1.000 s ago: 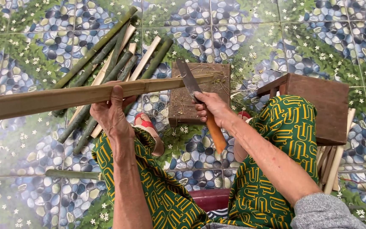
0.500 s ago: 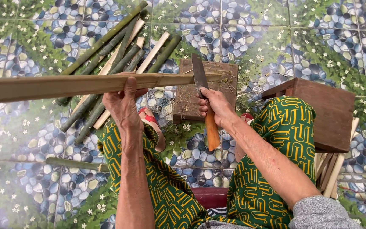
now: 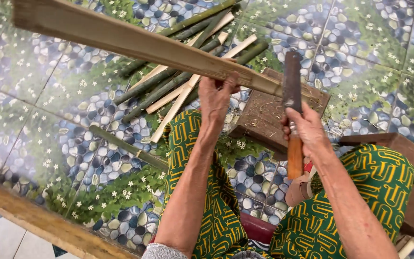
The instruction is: The person sits cross-legged and uses a knife to shave the outer green layer off bamboo poles. They rotate the poles and scrape the surface repeatedly to remove the skin, leaving the pale inner wood exposed.
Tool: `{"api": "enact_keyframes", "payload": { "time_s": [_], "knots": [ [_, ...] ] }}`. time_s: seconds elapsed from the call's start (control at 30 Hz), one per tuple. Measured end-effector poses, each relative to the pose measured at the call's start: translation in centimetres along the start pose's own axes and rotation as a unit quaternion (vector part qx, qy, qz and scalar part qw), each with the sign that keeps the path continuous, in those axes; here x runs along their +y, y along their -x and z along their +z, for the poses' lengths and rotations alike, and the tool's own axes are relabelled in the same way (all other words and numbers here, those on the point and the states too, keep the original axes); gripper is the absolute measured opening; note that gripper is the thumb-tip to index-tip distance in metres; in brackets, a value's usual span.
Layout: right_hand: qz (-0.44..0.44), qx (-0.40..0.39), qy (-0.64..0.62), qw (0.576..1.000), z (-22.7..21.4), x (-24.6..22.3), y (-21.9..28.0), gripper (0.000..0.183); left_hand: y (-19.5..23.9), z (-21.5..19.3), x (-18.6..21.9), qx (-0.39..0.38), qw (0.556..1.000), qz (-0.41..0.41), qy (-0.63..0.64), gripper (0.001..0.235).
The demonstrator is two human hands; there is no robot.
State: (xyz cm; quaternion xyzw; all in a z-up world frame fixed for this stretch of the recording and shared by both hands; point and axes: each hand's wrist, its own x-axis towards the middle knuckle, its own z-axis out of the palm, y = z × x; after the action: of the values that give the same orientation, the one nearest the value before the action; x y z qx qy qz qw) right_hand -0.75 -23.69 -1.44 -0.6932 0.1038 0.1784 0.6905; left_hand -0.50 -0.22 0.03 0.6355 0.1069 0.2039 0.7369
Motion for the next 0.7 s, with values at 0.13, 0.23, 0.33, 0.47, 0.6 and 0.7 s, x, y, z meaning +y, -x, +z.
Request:
{"api": "enact_keyframes", "payload": {
  "time_s": [0.13, 0.23, 0.33, 0.47, 0.6, 0.7],
  "knots": [
    [-0.029, -0.007, 0.023, 0.999, -1.4, 1.0, -1.0, 0.006, 0.8, 1.5, -0.9, -0.02, 0.999, 0.016, -0.04, 0.032],
    [-0.043, 0.008, 0.025, 0.999, -2.6, 0.9, -1.5, 0.005, 0.0, 1.4, -0.4, 0.018, 0.996, 0.043, -0.081, 0.027],
    [-0.002, 0.037, 0.012, 0.999, -3.1, 1.9, -1.4, 0.005, 0.2, 0.2, 1.2, 0.036, 0.998, 0.055, -0.019, 0.021],
    [0.009, 0.057, -0.018, 0.998, -4.9, 6.1, -4.6, 0.008, -0.8, -0.5, -0.4, 0.025, 0.997, 0.059, 0.035, 0.014],
    [0.064, 0.101, -0.001, 0.993, -5.4, 8.5, -6.9, 0.008, -2.2, -1.8, -1.6, -0.006, 0.991, 0.134, 0.022, 0.016],
    [0.065, 0.135, 0.027, 0.988, -6.3, 10.5, -7.8, 0.012, -0.9, -1.8, 2.0, -0.02, 0.993, 0.114, 0.025, 0.016]
  ]
}}
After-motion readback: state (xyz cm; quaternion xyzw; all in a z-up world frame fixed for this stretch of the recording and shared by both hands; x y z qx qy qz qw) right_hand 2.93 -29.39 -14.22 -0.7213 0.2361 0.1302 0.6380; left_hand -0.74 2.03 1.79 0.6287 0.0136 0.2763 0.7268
